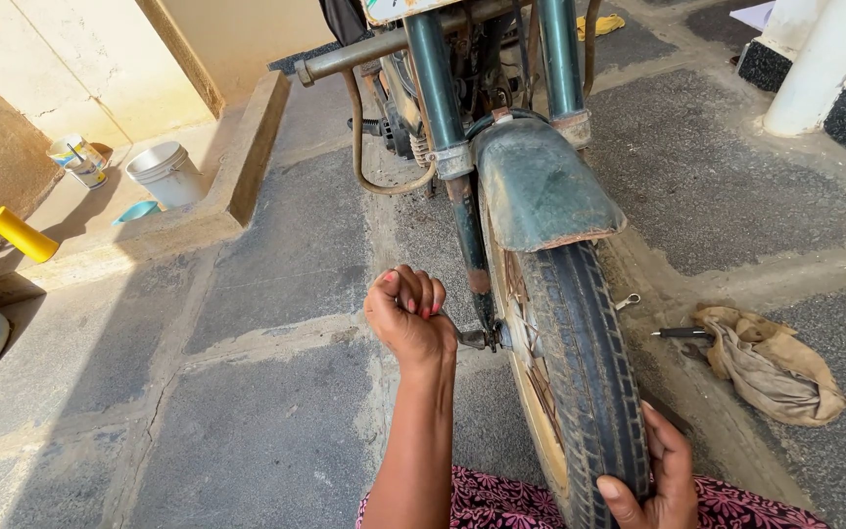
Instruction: The person adjusts and repairs the front wheel and tire of a motorcycle using a wrench.
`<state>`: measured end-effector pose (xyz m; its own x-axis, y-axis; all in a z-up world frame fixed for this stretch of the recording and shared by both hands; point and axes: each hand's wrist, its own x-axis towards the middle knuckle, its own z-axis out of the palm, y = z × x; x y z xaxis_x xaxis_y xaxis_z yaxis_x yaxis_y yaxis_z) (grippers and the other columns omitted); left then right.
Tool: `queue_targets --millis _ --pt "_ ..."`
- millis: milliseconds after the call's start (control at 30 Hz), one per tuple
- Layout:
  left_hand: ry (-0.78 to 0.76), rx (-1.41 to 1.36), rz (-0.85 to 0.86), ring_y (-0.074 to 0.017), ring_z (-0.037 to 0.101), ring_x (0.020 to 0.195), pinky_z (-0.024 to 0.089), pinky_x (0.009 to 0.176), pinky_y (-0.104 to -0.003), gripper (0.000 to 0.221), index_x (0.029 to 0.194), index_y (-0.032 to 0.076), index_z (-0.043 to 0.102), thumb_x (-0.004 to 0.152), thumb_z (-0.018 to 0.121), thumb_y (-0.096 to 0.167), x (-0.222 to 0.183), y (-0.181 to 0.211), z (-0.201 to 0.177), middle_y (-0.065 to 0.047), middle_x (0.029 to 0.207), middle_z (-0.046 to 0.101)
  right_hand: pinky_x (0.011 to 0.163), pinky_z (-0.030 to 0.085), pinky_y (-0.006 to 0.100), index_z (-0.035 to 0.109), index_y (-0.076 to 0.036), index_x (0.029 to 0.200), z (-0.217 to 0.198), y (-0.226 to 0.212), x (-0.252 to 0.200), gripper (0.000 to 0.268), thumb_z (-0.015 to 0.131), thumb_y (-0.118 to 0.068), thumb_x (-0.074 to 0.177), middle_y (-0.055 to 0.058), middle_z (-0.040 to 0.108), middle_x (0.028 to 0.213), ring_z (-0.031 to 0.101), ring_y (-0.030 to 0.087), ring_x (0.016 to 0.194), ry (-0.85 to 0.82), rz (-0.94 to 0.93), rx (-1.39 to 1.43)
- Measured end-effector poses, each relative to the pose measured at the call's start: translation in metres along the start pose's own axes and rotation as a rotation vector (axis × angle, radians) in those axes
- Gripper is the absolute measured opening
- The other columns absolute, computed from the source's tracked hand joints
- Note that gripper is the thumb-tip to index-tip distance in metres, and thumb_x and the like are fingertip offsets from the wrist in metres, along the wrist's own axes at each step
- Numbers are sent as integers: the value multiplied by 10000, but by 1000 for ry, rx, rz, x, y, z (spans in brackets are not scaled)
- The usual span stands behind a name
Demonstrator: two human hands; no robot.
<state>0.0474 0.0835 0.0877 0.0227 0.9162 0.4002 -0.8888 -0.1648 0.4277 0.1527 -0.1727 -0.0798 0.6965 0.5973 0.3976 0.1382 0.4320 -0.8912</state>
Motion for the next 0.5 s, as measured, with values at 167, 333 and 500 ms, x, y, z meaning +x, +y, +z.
queue_targets --millis 167,333,500 --pt "40 25 1 -106 255 436 242 428 -289 397 585 113 319 961 444 118 0 1 2 -2 533 307 1140 414 484 301 58 1544 0 1 -2 913 756 -301 839 293 489 1493 526 354 1378 29 38 -19" --pt "73 44 65 -102 267 449 245 432 -284 422 588 118 319 989 450 134 -19 5 2 0 544 311 1139 421 488 296 59 1547 -2 5 -1 902 754 -296 856 290 491 1493 534 351 1374 23 21 9" --pt "80 56 75 -101 278 468 250 447 -284 417 609 119 316 999 461 145 -19 4 -2 1 566 312 1156 402 480 309 63 1549 -2 7 -1 905 765 -272 844 293 490 1504 524 343 1391 23 -24 25"
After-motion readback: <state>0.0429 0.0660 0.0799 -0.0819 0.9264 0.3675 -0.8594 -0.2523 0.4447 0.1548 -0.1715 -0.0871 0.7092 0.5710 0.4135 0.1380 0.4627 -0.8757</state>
